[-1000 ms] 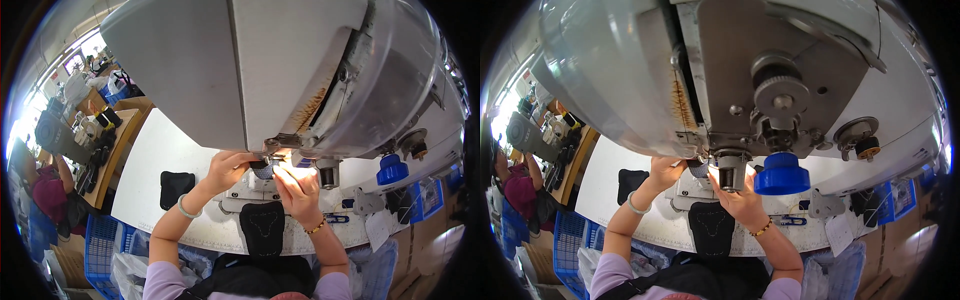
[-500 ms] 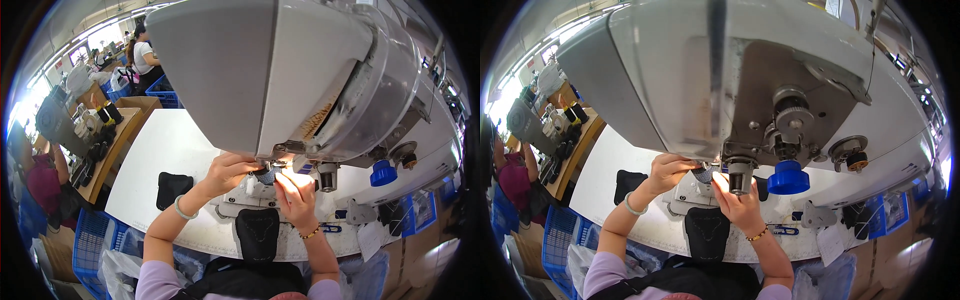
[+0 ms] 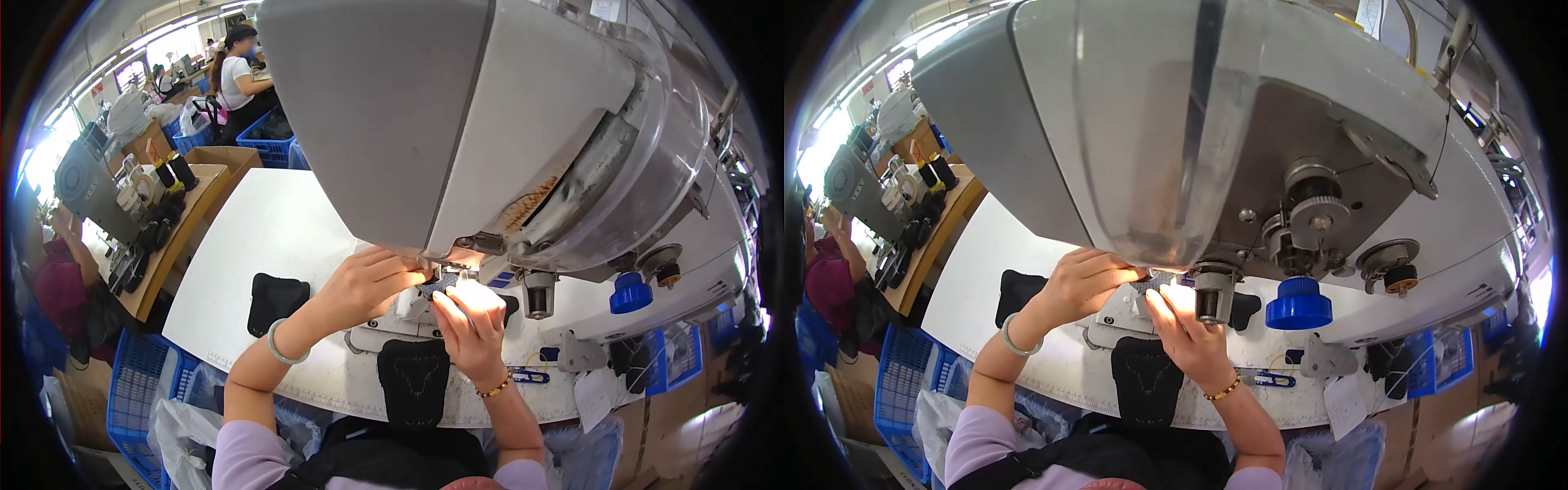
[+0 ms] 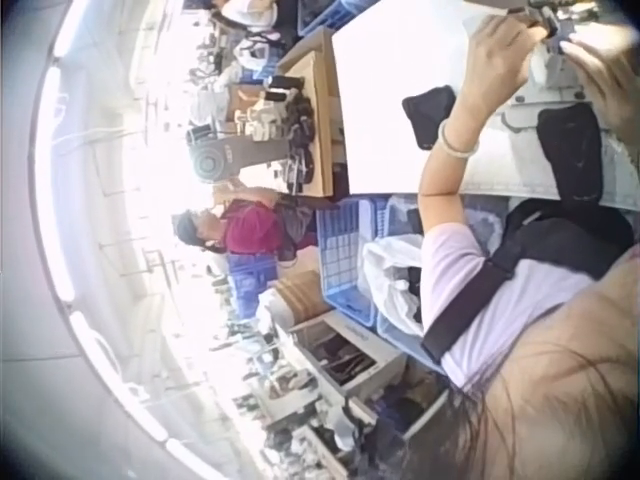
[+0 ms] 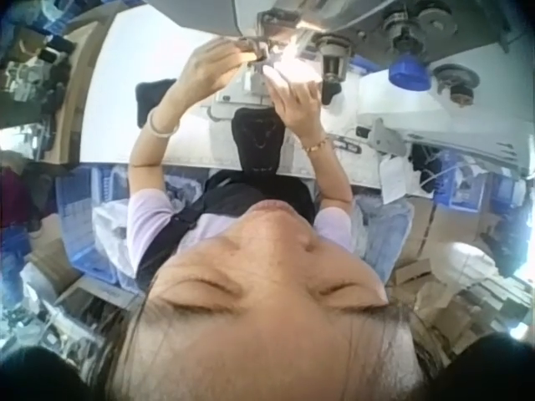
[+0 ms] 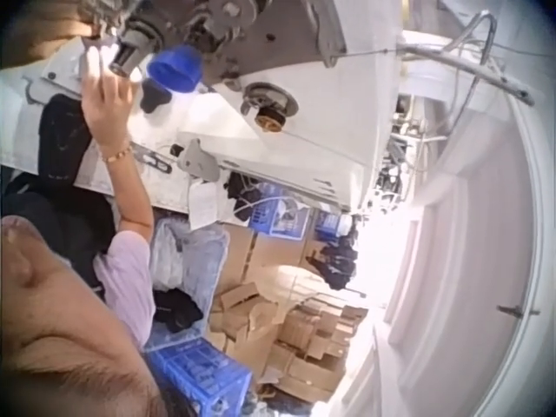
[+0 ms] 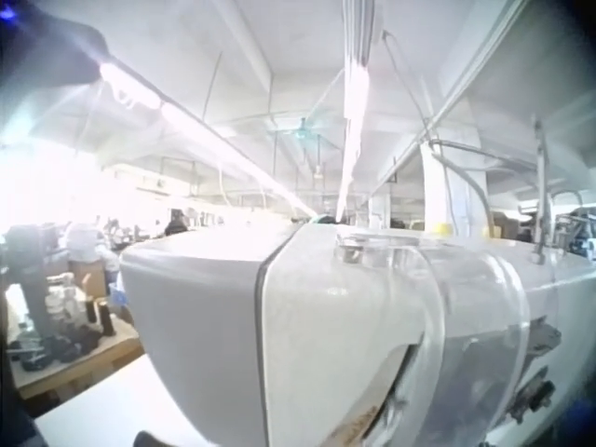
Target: Sewing pieces of black material together using an industrial sewing machine.
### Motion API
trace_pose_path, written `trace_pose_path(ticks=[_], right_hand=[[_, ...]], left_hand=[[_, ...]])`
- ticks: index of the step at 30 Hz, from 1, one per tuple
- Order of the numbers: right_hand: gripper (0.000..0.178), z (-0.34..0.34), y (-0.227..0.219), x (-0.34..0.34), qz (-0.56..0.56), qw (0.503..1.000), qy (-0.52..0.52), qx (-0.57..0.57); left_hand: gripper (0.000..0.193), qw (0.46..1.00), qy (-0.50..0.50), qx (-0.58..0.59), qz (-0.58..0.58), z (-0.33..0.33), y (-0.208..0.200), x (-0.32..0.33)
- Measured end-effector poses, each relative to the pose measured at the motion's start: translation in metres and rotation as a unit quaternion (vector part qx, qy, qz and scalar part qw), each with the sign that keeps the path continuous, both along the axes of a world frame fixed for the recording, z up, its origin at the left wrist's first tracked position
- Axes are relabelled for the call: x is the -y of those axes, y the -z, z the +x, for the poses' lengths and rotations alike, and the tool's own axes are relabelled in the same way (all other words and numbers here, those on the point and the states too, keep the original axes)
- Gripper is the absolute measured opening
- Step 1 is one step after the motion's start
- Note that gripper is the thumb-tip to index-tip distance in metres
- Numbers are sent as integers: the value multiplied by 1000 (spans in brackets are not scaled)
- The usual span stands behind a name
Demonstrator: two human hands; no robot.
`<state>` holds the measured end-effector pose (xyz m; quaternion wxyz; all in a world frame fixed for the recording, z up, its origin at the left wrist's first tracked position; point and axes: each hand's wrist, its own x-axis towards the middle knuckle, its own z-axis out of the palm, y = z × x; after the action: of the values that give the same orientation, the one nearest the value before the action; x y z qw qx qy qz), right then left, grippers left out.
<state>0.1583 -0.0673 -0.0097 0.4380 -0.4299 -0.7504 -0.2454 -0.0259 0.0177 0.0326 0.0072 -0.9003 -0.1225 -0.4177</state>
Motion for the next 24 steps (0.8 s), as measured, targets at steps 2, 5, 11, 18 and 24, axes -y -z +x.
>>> trace_pose_path(ticks=[2,5,11,18,24], right_hand=[[28,1,-1,1,-9,1000,-6,-15],[27,3,-4,-2,-14,999,-15,-37],[27,5,-5,-1,-17,999,12,-35],[25,3,-7,-4,-34,998,25,-49],[24,7,-7,-6,-50,997,26,-61]], left_hand=[[25,1000,-2,7,-8,2,1,2],[27,1000,-9,15,12,8,4,8],[27,997,-72,7,8,12,3,21],[21,983,-143,-52,104,21,3,38],[23,985,-125,-48,112,16,10,27]])
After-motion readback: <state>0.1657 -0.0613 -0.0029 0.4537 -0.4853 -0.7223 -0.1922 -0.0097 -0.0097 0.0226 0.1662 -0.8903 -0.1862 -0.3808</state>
